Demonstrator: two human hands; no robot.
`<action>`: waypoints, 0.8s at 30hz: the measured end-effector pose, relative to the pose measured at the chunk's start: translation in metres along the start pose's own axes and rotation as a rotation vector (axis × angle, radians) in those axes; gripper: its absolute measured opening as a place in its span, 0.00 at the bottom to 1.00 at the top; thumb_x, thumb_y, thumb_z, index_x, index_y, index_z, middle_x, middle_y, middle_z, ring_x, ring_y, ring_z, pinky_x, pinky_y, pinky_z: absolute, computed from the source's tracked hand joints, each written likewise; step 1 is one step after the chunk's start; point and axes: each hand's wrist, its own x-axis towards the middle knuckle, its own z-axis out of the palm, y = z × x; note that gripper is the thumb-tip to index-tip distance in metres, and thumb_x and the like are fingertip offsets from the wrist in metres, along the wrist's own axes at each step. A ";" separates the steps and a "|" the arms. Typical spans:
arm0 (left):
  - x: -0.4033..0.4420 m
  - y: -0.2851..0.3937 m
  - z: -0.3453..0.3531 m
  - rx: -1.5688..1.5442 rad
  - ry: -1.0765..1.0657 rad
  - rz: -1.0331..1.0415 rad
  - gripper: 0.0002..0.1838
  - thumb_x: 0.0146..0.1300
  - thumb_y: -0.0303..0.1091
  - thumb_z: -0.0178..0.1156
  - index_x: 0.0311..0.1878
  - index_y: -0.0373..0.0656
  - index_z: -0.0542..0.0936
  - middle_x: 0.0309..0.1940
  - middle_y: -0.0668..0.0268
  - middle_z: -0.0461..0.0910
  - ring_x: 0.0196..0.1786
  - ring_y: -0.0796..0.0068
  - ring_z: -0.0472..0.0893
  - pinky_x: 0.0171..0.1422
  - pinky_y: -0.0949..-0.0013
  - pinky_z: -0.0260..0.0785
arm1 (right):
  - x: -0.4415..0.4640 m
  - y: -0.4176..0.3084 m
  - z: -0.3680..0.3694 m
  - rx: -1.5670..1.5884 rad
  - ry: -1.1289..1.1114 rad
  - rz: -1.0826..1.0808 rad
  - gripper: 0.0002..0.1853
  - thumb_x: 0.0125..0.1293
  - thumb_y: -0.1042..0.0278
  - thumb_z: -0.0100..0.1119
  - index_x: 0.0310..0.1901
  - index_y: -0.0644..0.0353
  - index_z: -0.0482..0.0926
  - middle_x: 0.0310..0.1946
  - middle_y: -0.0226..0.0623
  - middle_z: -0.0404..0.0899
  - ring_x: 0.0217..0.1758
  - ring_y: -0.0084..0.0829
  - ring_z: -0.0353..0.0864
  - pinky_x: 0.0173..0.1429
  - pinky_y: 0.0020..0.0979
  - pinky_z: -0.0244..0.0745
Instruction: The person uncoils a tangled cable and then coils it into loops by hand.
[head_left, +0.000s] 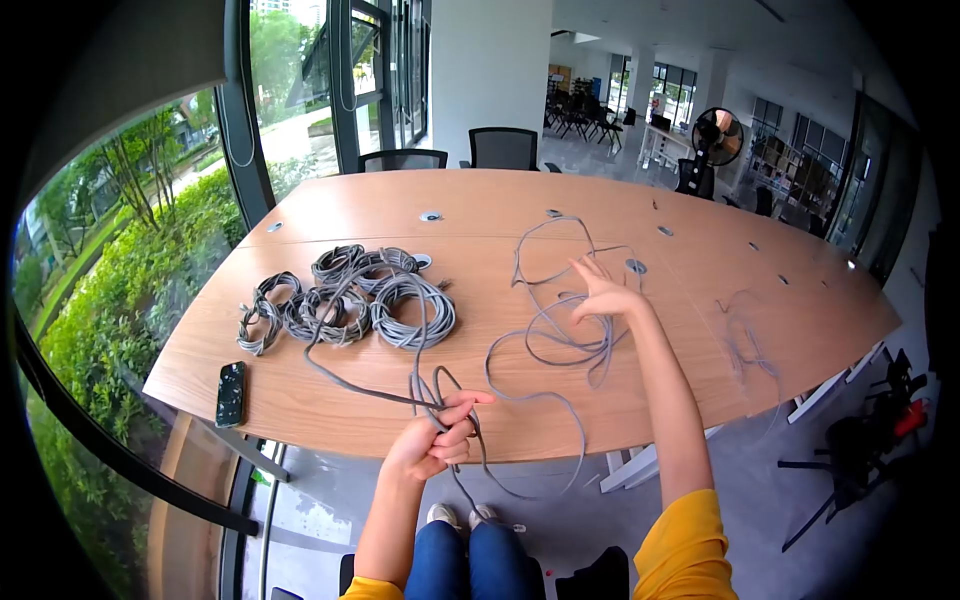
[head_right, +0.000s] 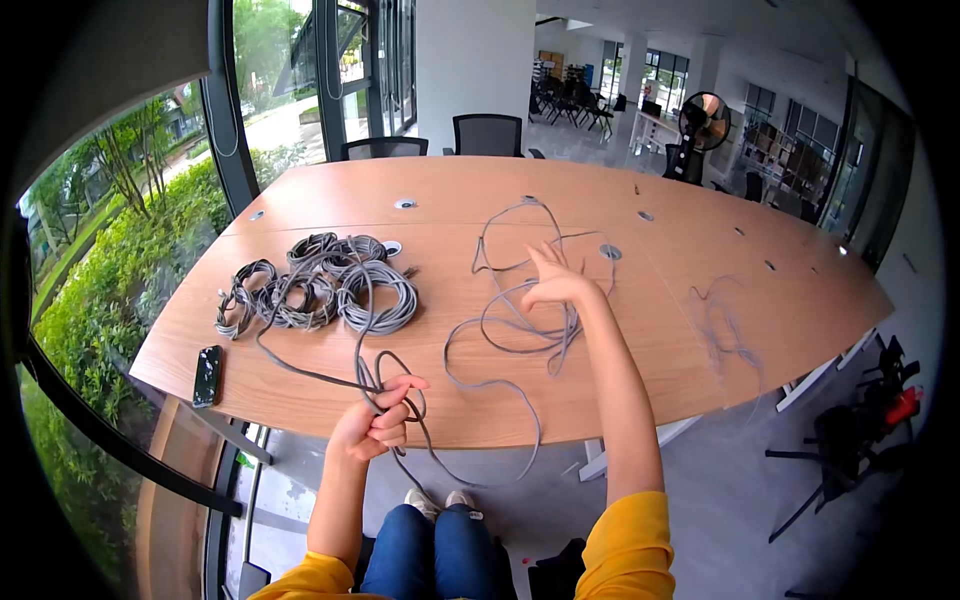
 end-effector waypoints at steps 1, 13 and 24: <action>-0.001 -0.001 0.004 0.010 -0.021 -0.011 0.14 0.64 0.35 0.39 0.50 0.40 0.67 0.08 0.79 0.50 0.09 0.90 0.47 0.13 0.83 0.39 | -0.015 -0.012 -0.004 -0.057 0.074 -0.041 0.54 0.30 0.59 0.67 0.62 0.55 0.47 0.64 0.47 0.37 0.67 0.40 0.34 0.66 0.37 0.40; -0.067 -0.016 0.077 0.196 -0.092 -0.044 0.17 0.64 0.35 0.40 0.55 0.42 0.62 0.08 0.77 0.52 0.08 0.90 0.47 0.10 0.86 0.39 | -0.224 -0.126 0.148 0.815 0.030 -0.641 0.15 0.61 0.65 0.47 0.47 0.65 0.64 0.25 0.32 0.70 0.30 0.23 0.71 0.38 0.26 0.67; -0.171 -0.022 0.074 0.573 0.271 0.155 0.19 0.66 0.42 0.33 0.48 0.38 0.67 0.27 0.67 0.75 0.09 0.90 0.46 0.11 0.84 0.37 | -0.250 -0.041 0.146 0.518 0.740 -0.150 0.12 0.62 0.67 0.42 0.43 0.62 0.70 0.28 0.36 0.74 0.34 0.30 0.75 0.40 0.34 0.69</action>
